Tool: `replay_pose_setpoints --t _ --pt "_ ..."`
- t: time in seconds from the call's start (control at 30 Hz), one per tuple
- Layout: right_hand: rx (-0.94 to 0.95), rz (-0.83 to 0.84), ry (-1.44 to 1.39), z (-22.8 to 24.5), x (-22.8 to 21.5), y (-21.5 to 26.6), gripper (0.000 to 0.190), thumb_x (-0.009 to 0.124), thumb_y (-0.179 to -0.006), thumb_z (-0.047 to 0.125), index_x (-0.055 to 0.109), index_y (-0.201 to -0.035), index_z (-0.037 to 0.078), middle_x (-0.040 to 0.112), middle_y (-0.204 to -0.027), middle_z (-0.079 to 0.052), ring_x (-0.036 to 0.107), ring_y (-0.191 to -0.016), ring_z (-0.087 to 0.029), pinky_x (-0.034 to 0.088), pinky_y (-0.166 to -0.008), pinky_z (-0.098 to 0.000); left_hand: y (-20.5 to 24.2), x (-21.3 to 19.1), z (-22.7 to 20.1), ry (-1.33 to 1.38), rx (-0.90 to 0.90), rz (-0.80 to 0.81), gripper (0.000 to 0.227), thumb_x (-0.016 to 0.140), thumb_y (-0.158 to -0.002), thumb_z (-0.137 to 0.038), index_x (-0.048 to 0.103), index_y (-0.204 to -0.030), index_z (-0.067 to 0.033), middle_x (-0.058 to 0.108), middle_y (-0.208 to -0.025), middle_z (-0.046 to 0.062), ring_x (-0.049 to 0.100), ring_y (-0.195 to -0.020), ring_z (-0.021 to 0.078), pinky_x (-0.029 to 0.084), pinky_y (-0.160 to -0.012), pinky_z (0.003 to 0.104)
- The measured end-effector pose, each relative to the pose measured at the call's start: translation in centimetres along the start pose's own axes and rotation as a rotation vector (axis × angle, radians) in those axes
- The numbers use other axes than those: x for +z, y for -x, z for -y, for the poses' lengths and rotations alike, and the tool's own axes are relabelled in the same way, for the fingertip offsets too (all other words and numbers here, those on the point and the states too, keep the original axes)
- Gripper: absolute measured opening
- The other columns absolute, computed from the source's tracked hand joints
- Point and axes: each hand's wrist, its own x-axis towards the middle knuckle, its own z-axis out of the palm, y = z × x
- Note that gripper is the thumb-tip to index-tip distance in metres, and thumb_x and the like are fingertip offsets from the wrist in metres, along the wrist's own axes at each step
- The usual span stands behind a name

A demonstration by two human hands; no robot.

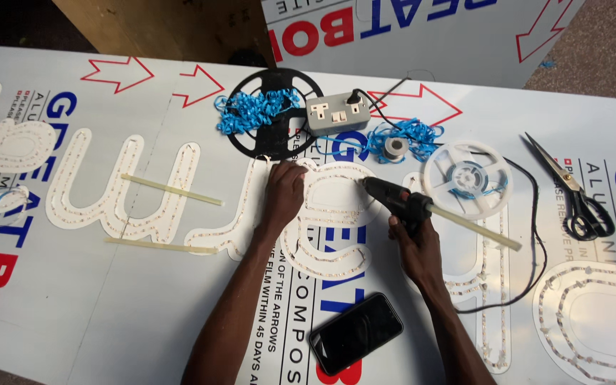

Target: The person applies hot glue along the edges of white letter cutouts laid out on a large white board. They use a hot glue gun in their right hand to trace the outlines of the letters while occasionally using their left hand to hold the letters in place.

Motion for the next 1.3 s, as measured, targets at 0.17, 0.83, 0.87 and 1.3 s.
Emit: replay_pose_setpoints --t 0.17,0.83,0.87,1.3 --pt "0.02 0.029 -0.072 1.8 0.3 0.3 0.047 0.075 -0.111 0.037 0.064 -0.145 0.007 0.082 -0.101 -0.017 0.07 -0.084 -0.03 0.055 -0.083 -0.0466 1.2 0.4 1.4 0.029 -0.036 -0.098 0.018 0.063 -0.108 -0.007 0.078 -0.117 -0.0113 0.066 -0.109 0.005 0.07 -0.108 0.0348 0.057 -0.099 0.047" --pt "-0.018 0.056 0.125 0.0 2.6 -1.7 0.038 0.074 -0.11 0.051 0.066 -0.112 0.014 0.081 -0.082 -0.011 0.073 -0.081 -0.033 0.053 -0.083 -0.0497 0.7 -0.5 -0.8 -0.107 0.105 0.037 0.019 0.06 -0.112 -0.008 0.079 -0.116 -0.0097 0.062 -0.097 0.008 0.067 -0.092 0.0323 0.055 -0.084 0.044" --pt "-0.024 0.057 0.123 0.1 2.7 -1.7 0.039 0.075 -0.109 0.051 0.065 -0.112 0.013 0.081 -0.082 -0.011 0.074 -0.082 -0.033 0.054 -0.084 -0.0504 0.5 -0.5 -0.8 -0.106 0.108 0.037 0.019 0.06 -0.112 -0.008 0.079 -0.116 -0.01 0.062 -0.097 0.008 0.066 -0.092 0.0323 0.055 -0.084 0.044" --pt "-0.09 -0.04 -0.013 -1.5 2.5 -0.6 0.031 0.075 -0.112 0.04 0.067 -0.11 0.01 0.081 -0.085 -0.014 0.075 -0.086 -0.031 0.053 -0.086 -0.0474 0.7 -0.4 -1.6 -0.111 0.135 0.195 0.031 0.059 -0.107 -0.007 0.081 -0.127 -0.0126 0.067 -0.107 0.009 0.068 -0.101 0.035 0.054 -0.091 0.047"
